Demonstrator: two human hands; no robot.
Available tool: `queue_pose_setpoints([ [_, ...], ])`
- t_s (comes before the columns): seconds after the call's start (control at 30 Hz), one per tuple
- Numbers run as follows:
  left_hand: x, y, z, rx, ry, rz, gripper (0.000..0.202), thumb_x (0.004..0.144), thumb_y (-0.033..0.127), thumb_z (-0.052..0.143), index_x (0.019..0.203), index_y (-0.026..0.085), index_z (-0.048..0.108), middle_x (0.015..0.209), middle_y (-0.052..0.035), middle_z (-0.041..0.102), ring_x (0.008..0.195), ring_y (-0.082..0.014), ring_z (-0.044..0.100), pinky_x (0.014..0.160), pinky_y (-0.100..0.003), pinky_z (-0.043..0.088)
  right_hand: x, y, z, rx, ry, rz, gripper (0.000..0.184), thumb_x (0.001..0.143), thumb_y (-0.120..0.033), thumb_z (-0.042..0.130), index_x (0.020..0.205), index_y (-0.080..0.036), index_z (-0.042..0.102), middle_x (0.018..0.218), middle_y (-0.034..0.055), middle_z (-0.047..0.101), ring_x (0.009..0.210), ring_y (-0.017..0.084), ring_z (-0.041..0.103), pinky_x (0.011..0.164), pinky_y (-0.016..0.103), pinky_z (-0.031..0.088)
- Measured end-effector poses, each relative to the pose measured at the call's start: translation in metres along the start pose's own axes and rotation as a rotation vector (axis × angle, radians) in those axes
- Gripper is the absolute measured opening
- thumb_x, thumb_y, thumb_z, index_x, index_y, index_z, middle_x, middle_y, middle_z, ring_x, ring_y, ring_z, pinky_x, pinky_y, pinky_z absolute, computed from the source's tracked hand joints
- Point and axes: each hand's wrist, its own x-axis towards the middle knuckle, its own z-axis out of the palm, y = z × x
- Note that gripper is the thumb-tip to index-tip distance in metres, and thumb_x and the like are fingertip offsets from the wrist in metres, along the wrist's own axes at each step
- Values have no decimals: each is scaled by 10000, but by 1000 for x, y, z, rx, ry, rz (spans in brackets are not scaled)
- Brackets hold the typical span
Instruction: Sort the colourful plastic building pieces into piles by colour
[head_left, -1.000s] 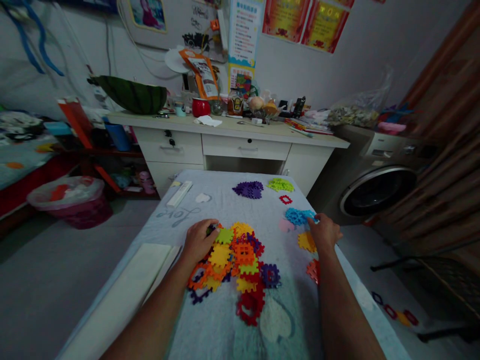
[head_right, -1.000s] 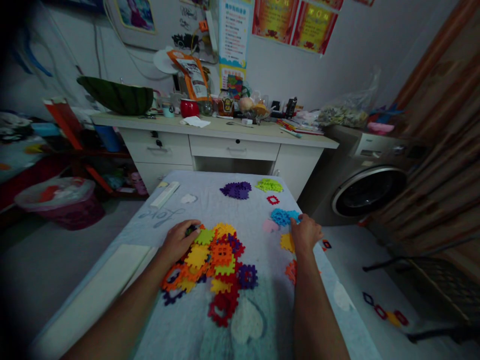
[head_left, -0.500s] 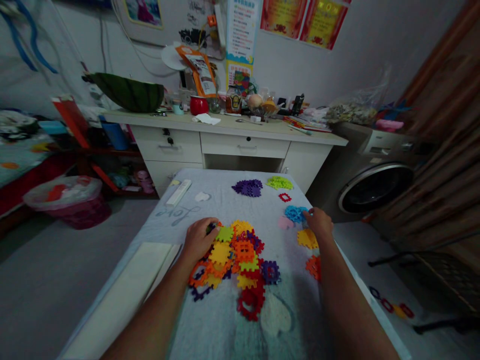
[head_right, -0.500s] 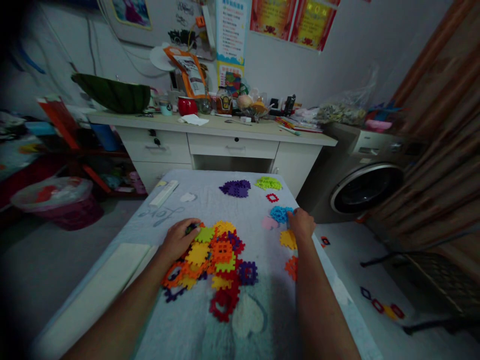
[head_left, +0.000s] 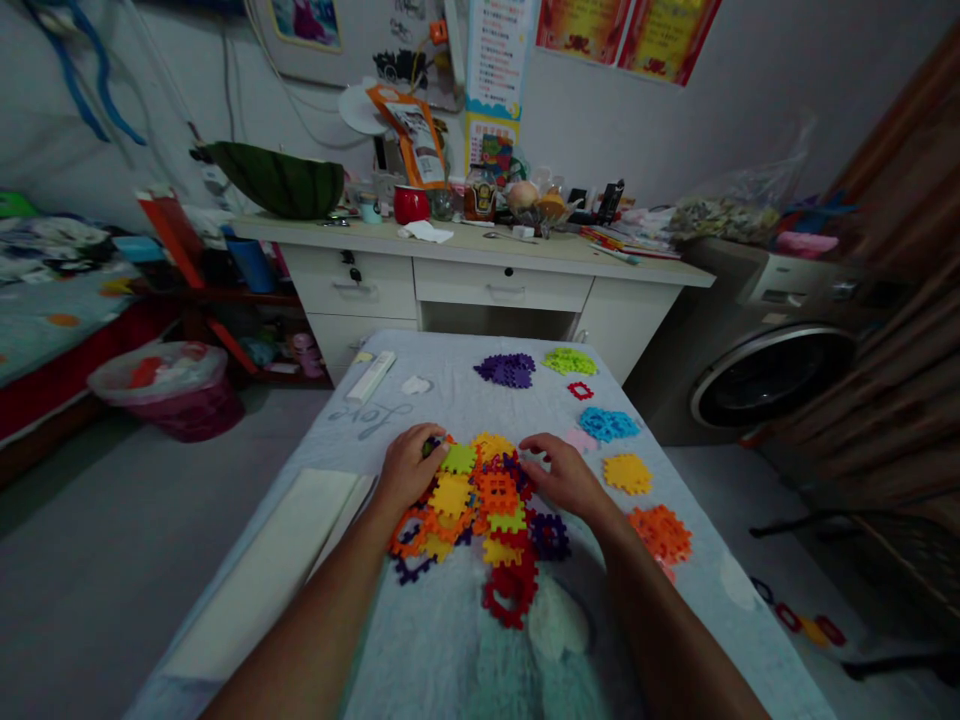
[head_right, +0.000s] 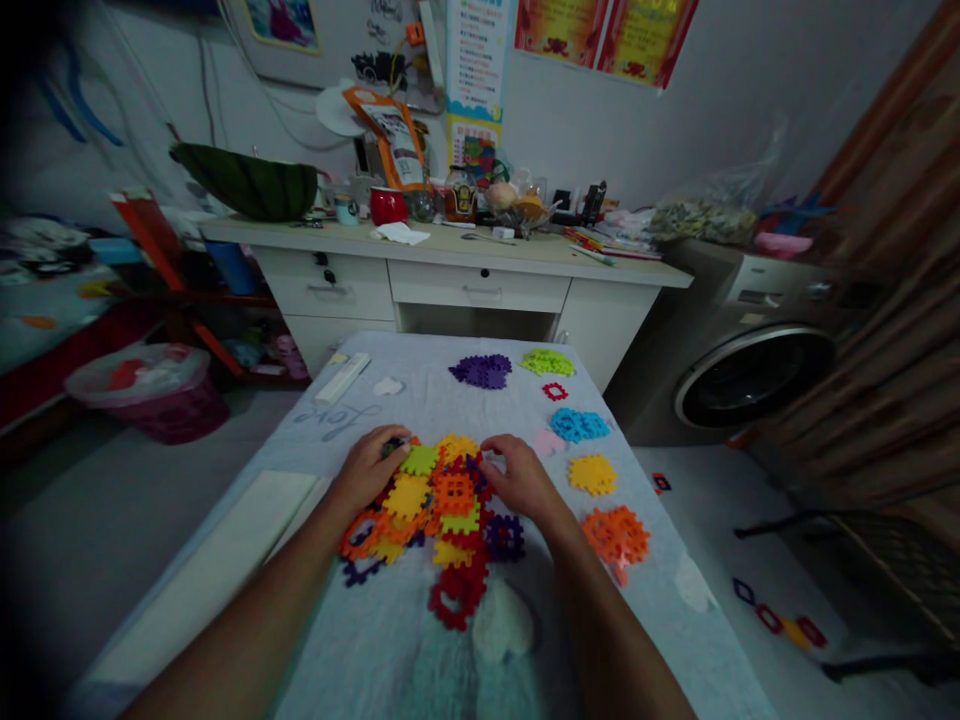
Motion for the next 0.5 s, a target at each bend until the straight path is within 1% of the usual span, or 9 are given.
queue_pose_setpoints([
  [0.1,-1,0,-1,3,-12,14,270,834,369,510,1012,216,644,1123,-54,670,1093,-214,590,995,-369,427,2,-10,15,-39,-17,-29,265,812,-173,579,1073,-173,627,1074,93,660,993,211,591,917,375,453],
  [0.23,-1,1,-2,10,-22,13,256,826,346,519,1008,218,645,1111,-51,675,1076,-213,592,982,-369,431,2,-7,24,-67,-1,-14,327,805,-158,595,1131,-153,606,1102,110,639,1033,219,566,955,380,428],
  [0.3,-1,2,-2,12,-25,13,248,823,340,521,1000,219,646,1097,-48,679,1064,-213,594,973,-370,435,2,-4,26,-55,7,-5,321,802,-155,596,1123,-160,611,1069,98,642,1008,214,568,943,373,433],
  [0.37,-1,3,-2,12,-31,17,240,823,337,521,990,222,649,1078,-42,685,1051,-212,597,968,-371,437,2,-1,28,-27,18,16,327,786,-115,579,1106,-173,619,1016,77,647,959,202,574,912,357,444],
  [0.43,-1,3,-2,12,-31,22,234,822,336,519,980,224,652,1067,-37,688,1040,-211,601,967,-372,437,2,2,31,15,37,43,361,765,-69,545,1101,-177,621,971,62,650,916,189,578,883,339,451],
  [0.5,-1,4,-3,14,-28,27,232,821,337,519,972,225,654,1063,-36,690,1039,-215,601,968,-377,434,2,5,34,63,63,62,391,752,-55,515,1110,-176,617,939,53,647,887,179,583,855,320,456],
])
